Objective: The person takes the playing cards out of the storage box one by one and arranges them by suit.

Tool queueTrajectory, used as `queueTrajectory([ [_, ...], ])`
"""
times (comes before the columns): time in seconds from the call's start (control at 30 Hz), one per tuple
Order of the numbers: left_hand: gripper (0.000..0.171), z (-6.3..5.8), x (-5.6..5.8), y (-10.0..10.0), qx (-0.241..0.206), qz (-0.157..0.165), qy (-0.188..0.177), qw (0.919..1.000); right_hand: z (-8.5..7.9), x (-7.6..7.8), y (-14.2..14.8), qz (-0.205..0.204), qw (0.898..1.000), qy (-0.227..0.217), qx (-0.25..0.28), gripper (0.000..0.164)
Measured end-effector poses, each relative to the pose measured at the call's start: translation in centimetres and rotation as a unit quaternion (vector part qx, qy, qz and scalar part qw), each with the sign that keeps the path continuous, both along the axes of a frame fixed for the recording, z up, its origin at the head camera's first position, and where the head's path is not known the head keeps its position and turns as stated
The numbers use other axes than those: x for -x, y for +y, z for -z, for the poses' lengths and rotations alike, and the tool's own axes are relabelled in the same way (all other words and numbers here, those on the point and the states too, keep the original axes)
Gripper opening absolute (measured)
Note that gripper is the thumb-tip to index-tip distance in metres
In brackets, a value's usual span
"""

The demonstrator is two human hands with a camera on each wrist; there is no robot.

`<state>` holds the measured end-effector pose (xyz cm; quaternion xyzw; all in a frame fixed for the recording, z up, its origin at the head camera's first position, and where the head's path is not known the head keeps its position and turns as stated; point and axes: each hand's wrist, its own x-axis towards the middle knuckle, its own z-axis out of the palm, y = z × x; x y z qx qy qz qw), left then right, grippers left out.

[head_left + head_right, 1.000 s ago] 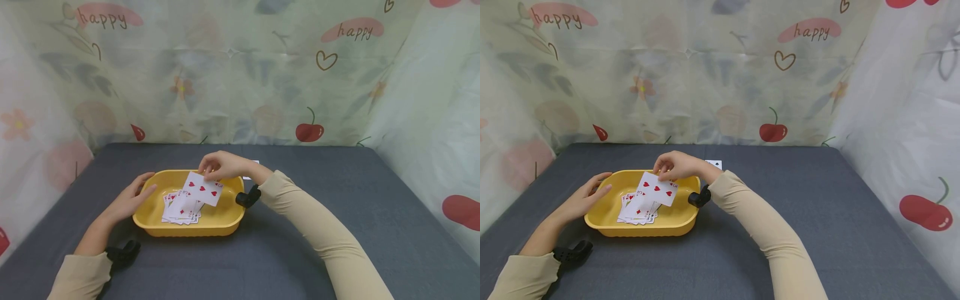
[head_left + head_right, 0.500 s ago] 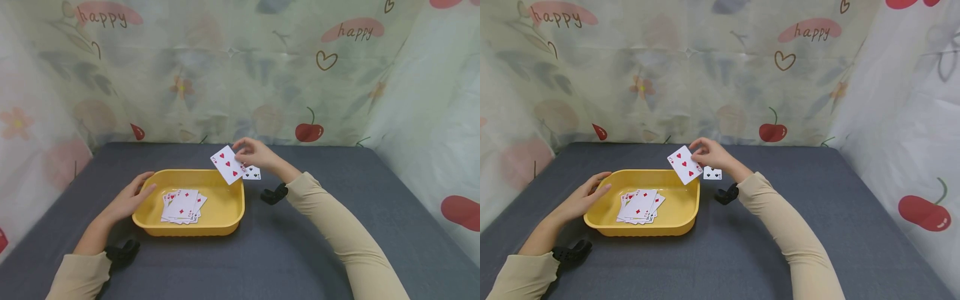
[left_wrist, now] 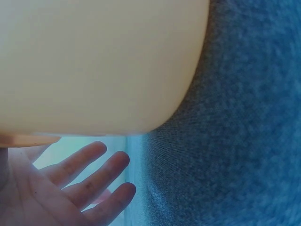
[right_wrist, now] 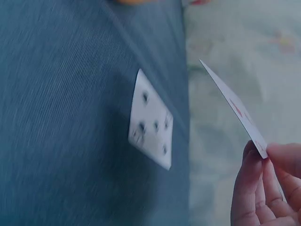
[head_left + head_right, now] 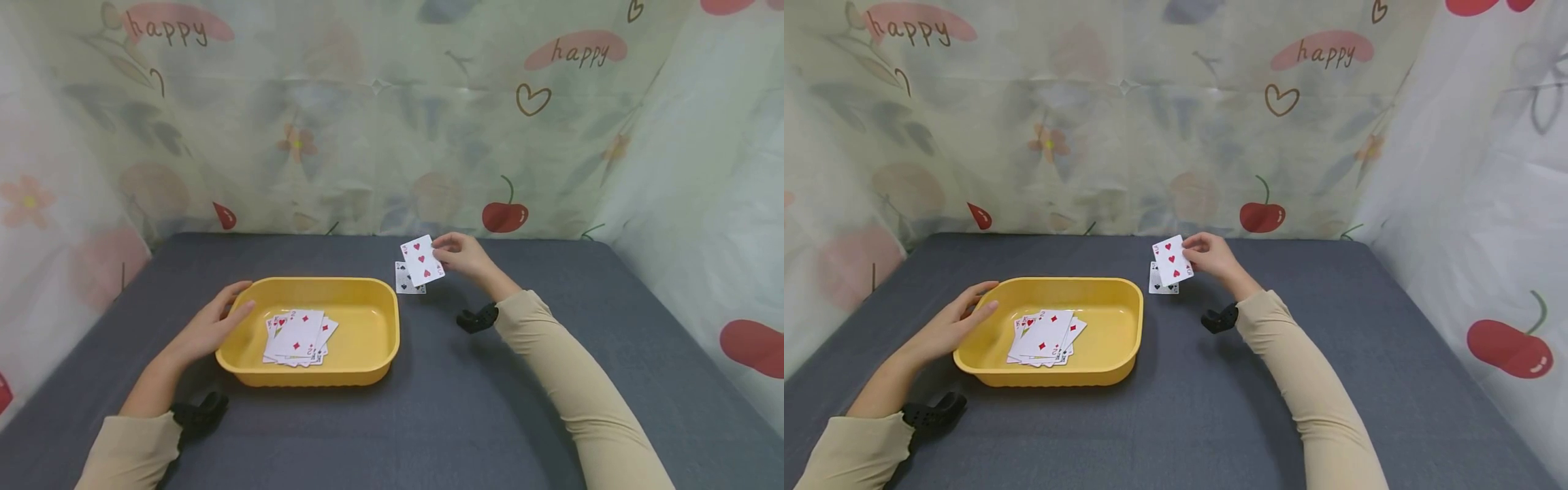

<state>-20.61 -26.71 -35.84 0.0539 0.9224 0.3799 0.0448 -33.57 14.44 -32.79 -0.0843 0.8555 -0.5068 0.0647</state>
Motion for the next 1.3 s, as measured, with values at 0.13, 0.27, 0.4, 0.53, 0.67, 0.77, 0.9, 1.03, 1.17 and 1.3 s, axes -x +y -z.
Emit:
queueTrajectory([
  [0.13, 0.066, -0.1, -0.1, 0.0, -0.001, -0.001, -0.003, 1.0, 1.2, 0.8, 1.4, 0.042, 0.999, -0.007, -0.002, 0.032],
  [0.27, 0.067, -0.1, -0.1, 0.1, -0.003, -0.002, -0.006, 1.0, 2.1, 1.5, 2.6, 0.072, 0.997, -0.015, -0.012, 0.034],
  [0.4, 0.067, -0.1, 0.0, 0.0, -0.002, -0.002, -0.005, 1.0, 2.7, 1.9, 3.4, 0.081, 0.996, -0.027, -0.013, 0.035],
  [0.53, 0.067, 0.0, 0.0, 0.0, -0.001, -0.002, -0.004, 1.0, 3.1, 2.0, 3.8, 0.087, 0.995, -0.04, -0.022, 0.035],
  [0.67, 0.067, 0.0, 0.0, 0.1, 0.0, -0.003, -0.006, 1.0, 3.4, 1.9, 4.0, 0.093, 0.994, -0.05, -0.036, 0.036],
  [0.77, 0.067, -0.1, 0.0, 0.1, 0.001, -0.004, -0.006, 1.0, 3.7, 1.8, 4.0, 0.096, 0.993, -0.056, -0.04, 0.036],
  [0.9, 0.067, -0.1, 0.0, 0.1, 0.001, -0.005, -0.006, 1.0, 3.9, 1.8, 4.0, 0.097, 0.992, -0.063, -0.045, 0.036],
  [1.03, 0.067, -0.1, -0.1, 0.1, 0.0, -0.006, -0.007, 1.0, 4.0, 1.8, 4.0, 0.098, 0.992, -0.067, -0.049, 0.035],
  [1.17, 0.068, -0.1, -0.1, 0.1, -0.001, -0.006, -0.008, 0.9999, 4.0, 1.9, 4.0, 0.105, 0.99, -0.072, -0.063, 0.034],
  [1.3, 0.067, -0.1, -0.1, 0.1, -0.004, -0.004, -0.007, 1.0, 3.9, 1.8, 3.9, 0.111, 0.988, -0.074, -0.082, 0.034],
])
